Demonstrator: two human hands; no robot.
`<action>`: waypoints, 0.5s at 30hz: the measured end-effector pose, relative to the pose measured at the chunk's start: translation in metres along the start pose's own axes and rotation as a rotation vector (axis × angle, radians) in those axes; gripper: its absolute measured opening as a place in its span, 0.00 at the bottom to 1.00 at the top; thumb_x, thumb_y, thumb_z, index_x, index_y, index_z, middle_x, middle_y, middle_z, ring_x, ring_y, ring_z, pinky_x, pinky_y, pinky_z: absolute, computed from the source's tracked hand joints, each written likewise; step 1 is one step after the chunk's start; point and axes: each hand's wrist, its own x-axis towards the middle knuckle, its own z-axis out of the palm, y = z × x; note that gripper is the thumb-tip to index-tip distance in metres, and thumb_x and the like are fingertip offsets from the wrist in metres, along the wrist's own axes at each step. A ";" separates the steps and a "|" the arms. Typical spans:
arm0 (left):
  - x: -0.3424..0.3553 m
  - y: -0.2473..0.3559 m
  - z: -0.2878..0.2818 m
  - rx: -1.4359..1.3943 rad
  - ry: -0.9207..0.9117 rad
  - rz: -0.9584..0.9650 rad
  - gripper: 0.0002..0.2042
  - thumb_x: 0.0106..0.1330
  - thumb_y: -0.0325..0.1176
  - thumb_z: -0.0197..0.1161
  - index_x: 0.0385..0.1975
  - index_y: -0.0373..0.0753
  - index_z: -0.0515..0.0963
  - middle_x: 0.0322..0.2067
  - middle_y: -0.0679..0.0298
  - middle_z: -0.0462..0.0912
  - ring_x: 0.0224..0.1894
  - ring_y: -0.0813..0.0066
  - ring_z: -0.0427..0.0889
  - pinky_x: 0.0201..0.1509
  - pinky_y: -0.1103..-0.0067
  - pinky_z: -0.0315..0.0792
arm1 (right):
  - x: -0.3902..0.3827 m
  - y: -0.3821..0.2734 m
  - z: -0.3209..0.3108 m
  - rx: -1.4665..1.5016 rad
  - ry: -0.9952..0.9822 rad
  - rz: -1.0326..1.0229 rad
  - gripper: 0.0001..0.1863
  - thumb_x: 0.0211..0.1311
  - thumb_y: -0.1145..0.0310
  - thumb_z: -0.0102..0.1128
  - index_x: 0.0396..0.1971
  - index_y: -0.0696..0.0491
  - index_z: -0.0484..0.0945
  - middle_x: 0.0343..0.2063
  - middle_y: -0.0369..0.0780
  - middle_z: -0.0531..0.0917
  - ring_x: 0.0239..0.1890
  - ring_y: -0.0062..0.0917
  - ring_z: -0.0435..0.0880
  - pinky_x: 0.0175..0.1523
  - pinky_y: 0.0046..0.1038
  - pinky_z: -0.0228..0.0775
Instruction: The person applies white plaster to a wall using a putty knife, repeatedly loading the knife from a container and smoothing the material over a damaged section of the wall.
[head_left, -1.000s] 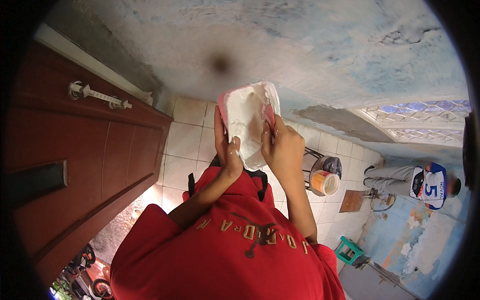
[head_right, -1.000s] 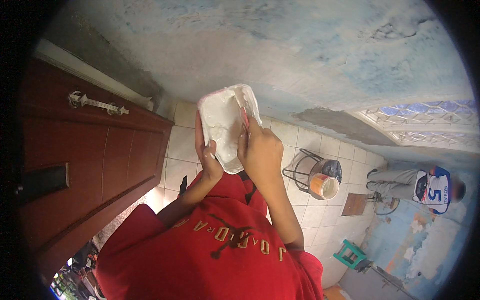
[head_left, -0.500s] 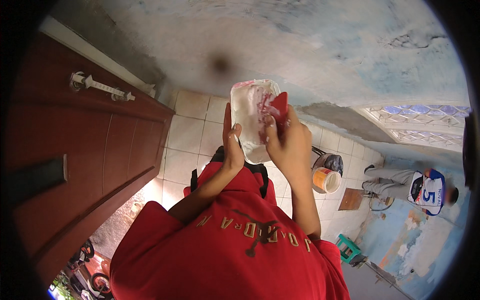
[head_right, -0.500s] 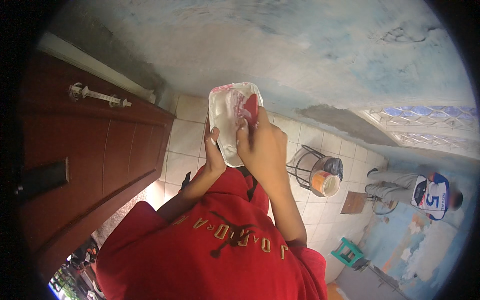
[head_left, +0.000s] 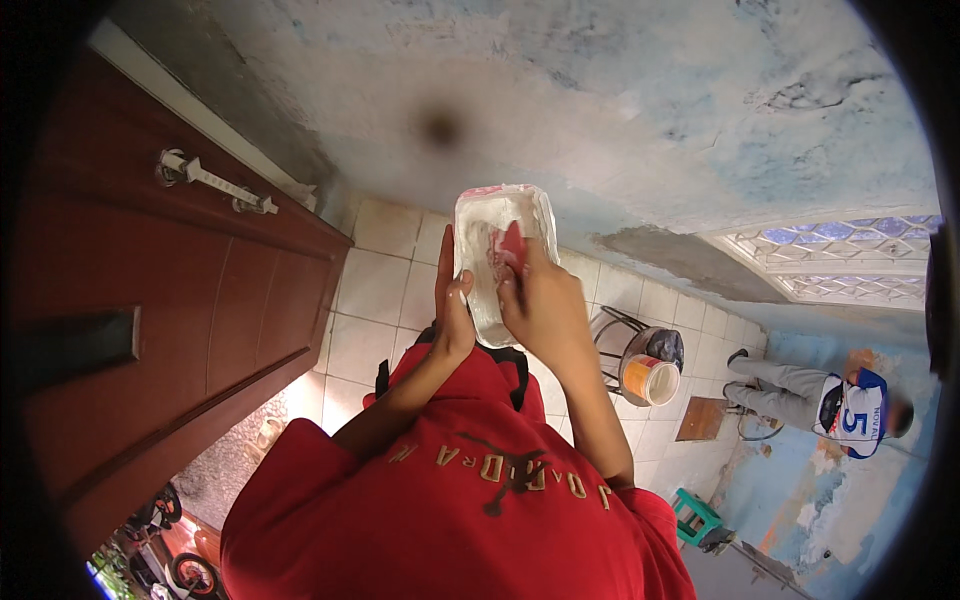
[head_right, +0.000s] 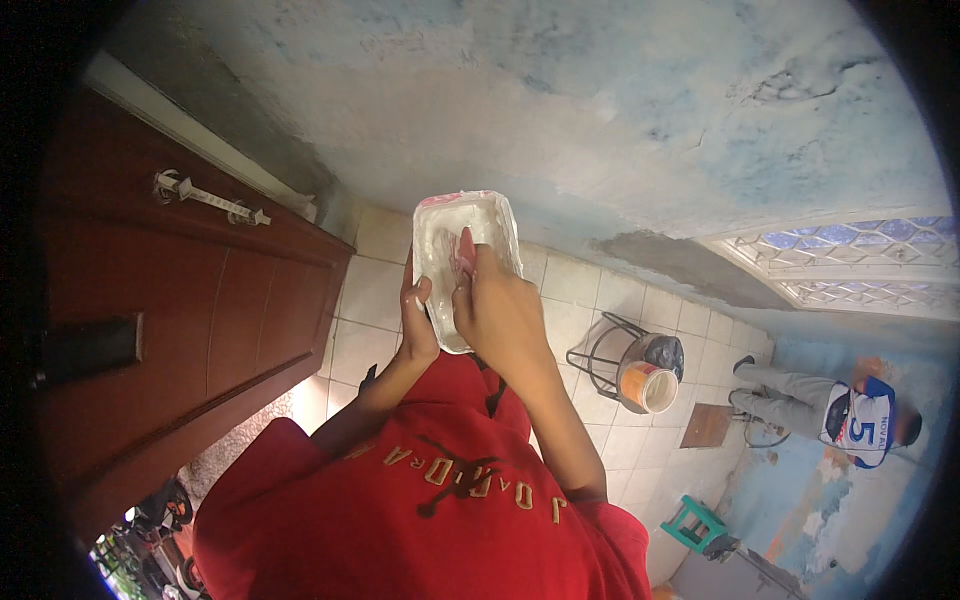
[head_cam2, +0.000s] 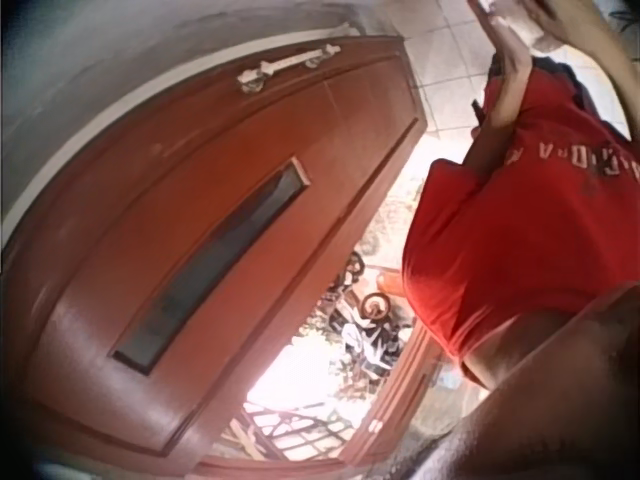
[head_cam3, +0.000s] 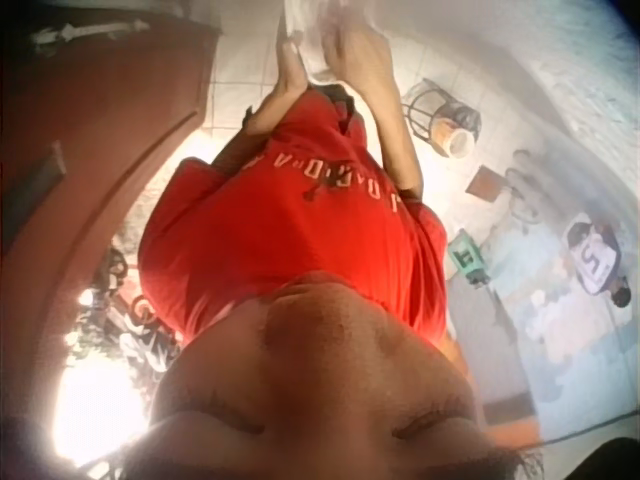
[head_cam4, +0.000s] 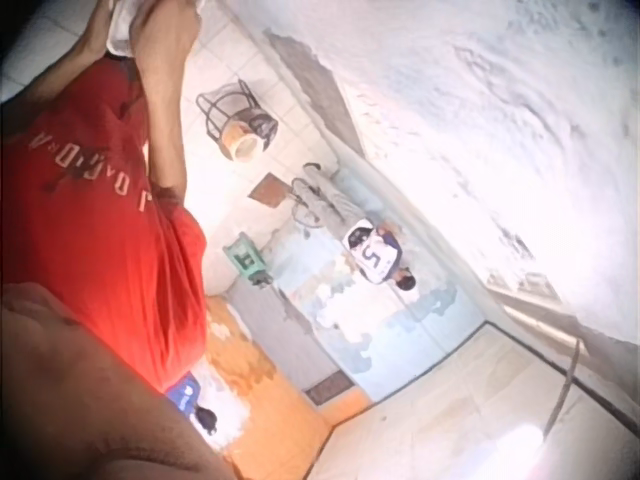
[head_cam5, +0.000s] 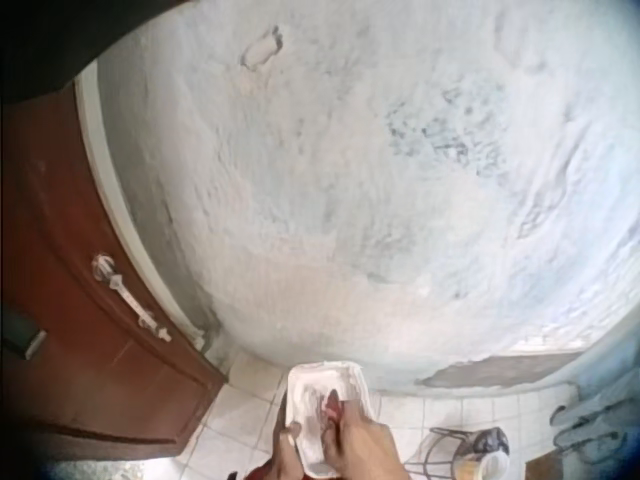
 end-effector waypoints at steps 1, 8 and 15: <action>0.000 0.001 0.000 -0.033 0.025 -0.033 0.37 0.67 0.46 0.51 0.72 0.32 0.51 0.69 0.53 0.60 0.71 0.61 0.61 0.73 0.69 0.55 | 0.002 0.008 0.004 -0.037 -0.013 -0.010 0.15 0.57 0.72 0.58 0.43 0.62 0.71 0.25 0.57 0.81 0.32 0.52 0.83 0.37 0.46 0.74; -0.002 0.003 -0.013 -0.601 0.097 -0.128 0.37 0.66 0.43 0.52 0.72 0.33 0.51 0.67 0.53 0.64 0.69 0.61 0.65 0.72 0.70 0.57 | 0.003 0.041 -0.025 0.379 0.125 0.047 0.10 0.64 0.69 0.62 0.39 0.60 0.76 0.24 0.45 0.82 0.21 0.26 0.80 0.29 0.27 0.70; -0.012 0.014 -0.022 -0.174 0.027 0.024 0.39 0.64 0.50 0.58 0.69 0.31 0.56 0.63 0.52 0.68 0.64 0.59 0.71 0.68 0.66 0.66 | -0.008 0.063 -0.032 0.728 0.063 0.223 0.08 0.66 0.68 0.63 0.38 0.57 0.79 0.23 0.31 0.78 0.21 0.09 0.71 0.22 0.18 0.60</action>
